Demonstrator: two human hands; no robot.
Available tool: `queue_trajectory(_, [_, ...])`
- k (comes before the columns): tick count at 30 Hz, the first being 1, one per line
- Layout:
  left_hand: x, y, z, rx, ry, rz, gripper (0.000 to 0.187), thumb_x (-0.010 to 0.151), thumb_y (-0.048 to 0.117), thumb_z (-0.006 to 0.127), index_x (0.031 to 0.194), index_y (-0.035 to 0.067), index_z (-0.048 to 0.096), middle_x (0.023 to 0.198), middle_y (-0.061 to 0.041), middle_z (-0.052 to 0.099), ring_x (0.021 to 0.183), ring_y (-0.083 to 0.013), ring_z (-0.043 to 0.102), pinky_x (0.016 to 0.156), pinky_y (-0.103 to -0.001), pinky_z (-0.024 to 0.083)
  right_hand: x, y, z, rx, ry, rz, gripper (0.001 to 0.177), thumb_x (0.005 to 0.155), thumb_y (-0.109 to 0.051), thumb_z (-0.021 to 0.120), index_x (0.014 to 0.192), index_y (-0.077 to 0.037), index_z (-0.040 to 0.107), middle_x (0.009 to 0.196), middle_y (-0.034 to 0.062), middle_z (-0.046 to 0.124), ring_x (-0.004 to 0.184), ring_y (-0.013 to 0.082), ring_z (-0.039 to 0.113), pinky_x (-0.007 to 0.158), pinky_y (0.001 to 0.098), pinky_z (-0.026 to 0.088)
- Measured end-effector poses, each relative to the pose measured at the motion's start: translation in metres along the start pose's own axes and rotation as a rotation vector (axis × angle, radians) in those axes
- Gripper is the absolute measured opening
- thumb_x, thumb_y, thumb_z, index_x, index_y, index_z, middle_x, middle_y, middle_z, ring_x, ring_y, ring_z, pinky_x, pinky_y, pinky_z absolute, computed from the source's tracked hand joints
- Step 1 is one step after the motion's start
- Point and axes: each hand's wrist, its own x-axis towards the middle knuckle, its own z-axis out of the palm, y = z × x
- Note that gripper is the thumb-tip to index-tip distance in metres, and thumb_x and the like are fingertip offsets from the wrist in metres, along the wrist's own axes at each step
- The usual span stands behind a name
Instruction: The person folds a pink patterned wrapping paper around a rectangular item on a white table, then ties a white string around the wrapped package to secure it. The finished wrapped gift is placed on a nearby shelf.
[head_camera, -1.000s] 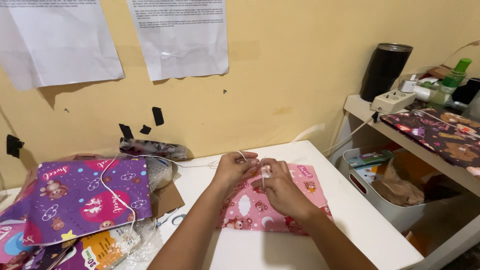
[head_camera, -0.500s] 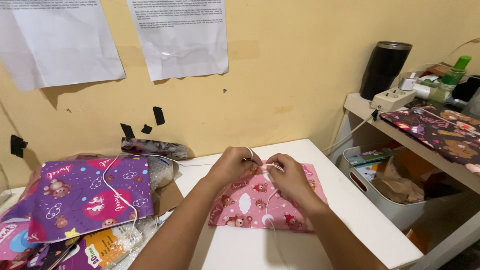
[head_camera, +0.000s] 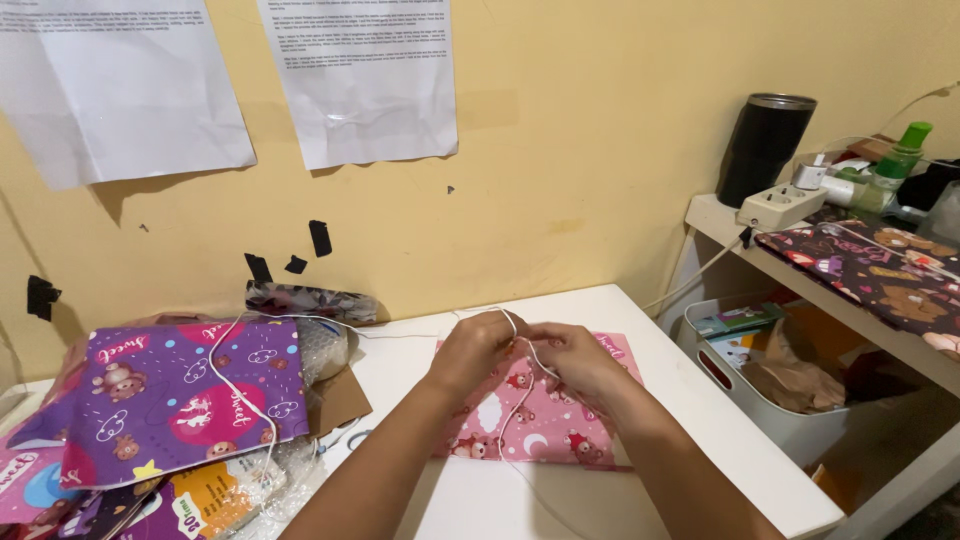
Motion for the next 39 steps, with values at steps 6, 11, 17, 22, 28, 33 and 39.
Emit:
queue_trajectory(6, [-0.011,-0.013,0.001,-0.567,0.122,-0.485,0.031,0.096,0.011,0.065,0.127,0.008,0.071,0.105,-0.005,0.08,0.082,-0.0081,0.072,0.067,-0.026,0.058,0.004,0.015,-0.018,-0.851,0.375,-0.684,0.012,0.092,-0.015,0.069,0.097,-0.006,0.074,0.089,0.0119,0.071,0.075,0.0296,0.069,0.069,0.0414,0.055])
queue_trajectory(11, [-0.04,-0.049,-0.01,-0.753,0.209,-0.704,0.028,0.097,0.009,0.063,0.123,0.002,0.069,0.1,-0.012,0.079,0.072,-0.0108,0.065,0.059,-0.027,0.053,-0.016,0.025,-0.058,-1.251,0.595,-0.57,0.014,0.083,-0.013,0.068,0.094,-0.01,0.076,0.099,0.0118,0.07,0.099,0.0329,0.068,0.085,0.0452,0.055])
queue_trajectory(17, [-0.069,-0.09,-0.026,-0.423,0.135,-0.99,0.025,0.096,0.012,0.068,0.107,-0.01,0.071,0.095,-0.02,0.079,0.077,-0.0218,0.076,0.065,-0.032,0.059,-0.027,0.035,-0.081,-1.574,0.627,-0.267,0.021,0.085,-0.029,0.072,0.093,-0.011,0.078,0.107,0.0082,0.069,0.114,0.0283,0.063,0.094,0.0444,0.053])
queue_trajectory(22, [-0.073,-0.074,-0.035,0.184,0.14,-0.882,0.053,0.079,0.017,0.085,0.117,-0.007,0.058,0.108,-0.024,0.07,0.099,-0.0351,0.069,0.084,-0.04,0.055,-0.023,0.043,-0.079,-1.608,0.649,-0.148,0.026,0.08,-0.026,0.074,0.103,-0.015,0.076,0.114,0.0067,0.067,0.122,0.0266,0.056,0.098,0.0555,0.043])
queue_trajectory(28, [-0.065,-0.042,-0.024,0.017,-0.256,-0.277,0.033,0.077,0.004,0.068,0.109,0.001,0.073,0.11,-0.018,0.069,0.1,-0.0318,0.068,0.09,-0.037,0.057,-0.018,0.049,-0.056,-1.33,0.277,-0.707,0.041,0.077,-0.002,0.061,0.111,-0.016,0.078,0.118,0.0076,0.068,0.122,0.0303,0.056,0.103,0.0637,0.034])
queue_trajectory(33, [-0.076,-0.042,-0.035,0.031,-0.361,-0.244,0.026,0.078,0.009,0.073,0.104,0.004,0.074,0.109,-0.014,0.066,0.099,-0.0294,0.068,0.087,-0.037,0.056,-0.024,0.05,-0.06,-1.42,0.173,-0.413,0.025,0.093,-0.011,0.055,0.112,-0.015,0.072,0.113,0.0025,0.068,0.123,0.02,0.057,0.109,0.0416,0.037])
queue_trajectory(39, [-0.077,-0.052,-0.044,0.12,-0.349,-0.196,0.01,0.085,0.01,0.072,0.091,0.004,0.077,0.093,-0.01,0.073,0.093,-0.0295,0.069,0.083,-0.04,0.055,-0.022,0.055,-0.073,-1.022,0.122,-0.456,0.031,0.093,-0.008,0.047,0.12,-0.01,0.062,0.11,0.01,0.063,0.108,0.0277,0.057,0.097,0.0429,0.039])
